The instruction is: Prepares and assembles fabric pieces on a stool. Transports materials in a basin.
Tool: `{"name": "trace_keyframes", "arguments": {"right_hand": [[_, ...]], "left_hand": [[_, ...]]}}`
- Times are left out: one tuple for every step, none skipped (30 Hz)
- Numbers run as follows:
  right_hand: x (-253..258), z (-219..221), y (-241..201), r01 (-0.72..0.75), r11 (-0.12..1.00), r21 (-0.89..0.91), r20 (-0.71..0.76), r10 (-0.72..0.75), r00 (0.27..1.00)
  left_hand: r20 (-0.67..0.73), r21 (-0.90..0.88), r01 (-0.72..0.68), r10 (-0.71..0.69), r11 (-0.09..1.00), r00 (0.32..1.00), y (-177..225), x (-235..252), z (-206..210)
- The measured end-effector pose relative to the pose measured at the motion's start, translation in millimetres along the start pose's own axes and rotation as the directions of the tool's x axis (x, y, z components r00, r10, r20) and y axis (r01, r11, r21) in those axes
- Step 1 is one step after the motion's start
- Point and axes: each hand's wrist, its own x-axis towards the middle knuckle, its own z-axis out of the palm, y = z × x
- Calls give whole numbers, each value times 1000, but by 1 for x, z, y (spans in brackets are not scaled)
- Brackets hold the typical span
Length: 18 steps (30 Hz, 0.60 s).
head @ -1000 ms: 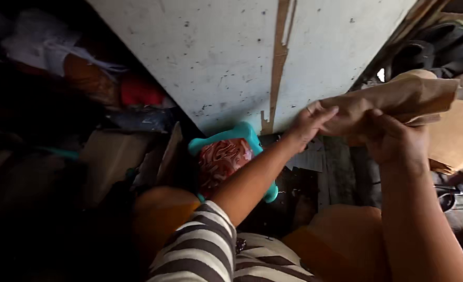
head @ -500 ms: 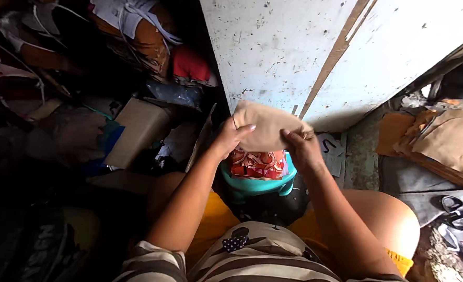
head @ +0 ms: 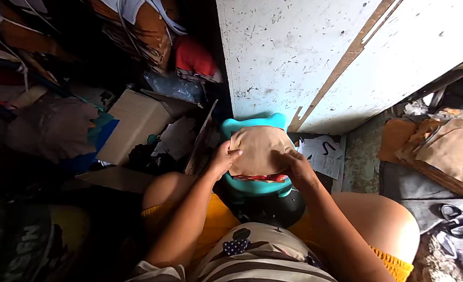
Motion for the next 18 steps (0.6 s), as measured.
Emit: {"name": "trace_keyframes", "arguments": {"right_hand": [[2, -2, 1, 29, 999, -23, -7, -30, 1000], [4, -4, 2, 60, 997, -52, -6, -60, 998], [5, -5, 3, 82, 994, -79, -7, -83, 997], [6, -5, 4, 97, 991, -97, -11, -99, 995], [7, -6, 4, 109, 988, -106, -15, -111, 994], [8, -6, 4, 119, 987, -109, -22, -122, 992], [8, -5, 5, 126, 986, -108, -30, -130, 991], [9, -5, 5, 130, 986, -106, -38, -135, 990], [9, -6, 6, 132, 986, -106, -44, -137, 990], [10, -6, 6, 131, 985, -110, -47, -137, 990], [11, -6, 6, 124, 985, -119, -50, -131, 990], [10, -6, 6, 115, 985, -127, -52, -122, 991], [10, -7, 6, 104, 986, -132, -52, -112, 992], [10, -7, 5, 92, 987, -132, -45, -99, 994], [9, -8, 5, 81, 988, -130, -32, -86, 996], [9, -9, 4, 71, 990, -120, -23, -74, 997], [8, -10, 4, 68, 991, -115, -17, -70, 997], [8, -11, 4, 71, 991, -116, -12, -73, 997]], "left_hand": [[-20, 18, 0, 1, 1000, 1000, -2, 1, 0], [-39, 36, -9, 10, 999, 999, -4, 1, 0], [-49, 54, -19, 21, 998, 999, -5, 2, 0], [-54, 65, -28, 31, 998, 998, -6, 2, 0], [-53, 71, -31, 35, 997, 998, -7, 2, 0], [-53, 75, -30, 34, 997, 998, -7, 2, 0], [-53, 75, -27, 31, 997, 998, -7, 2, -1], [-52, 68, -22, 26, 997, 998, -8, 2, -1], [-53, 51, -16, 18, 999, 998, -7, 2, -1], [-56, 28, -9, 11, 1000, 998, -8, 2, 0], [-58, -2, -3, 3, 1000, 998, -8, 2, 1], [-55, -35, 9, -11, 999, 998, -7, 1, 2], [-46, -56, 19, -22, 998, 999, -5, 0, 3], [-33, -67, 23, -26, 997, 999, -4, 0, 4], [-20, -70, 19, -20, 997, 1000, -3, -1, 4], [-11, -74, 6, -7, 997, 1000, -3, -1, 4], [-6, -79, -11, 11, 997, 1000, -1, -2, 4], [-10, -85, -26, 25, 996, 1000, 2, -3, 4]]}}
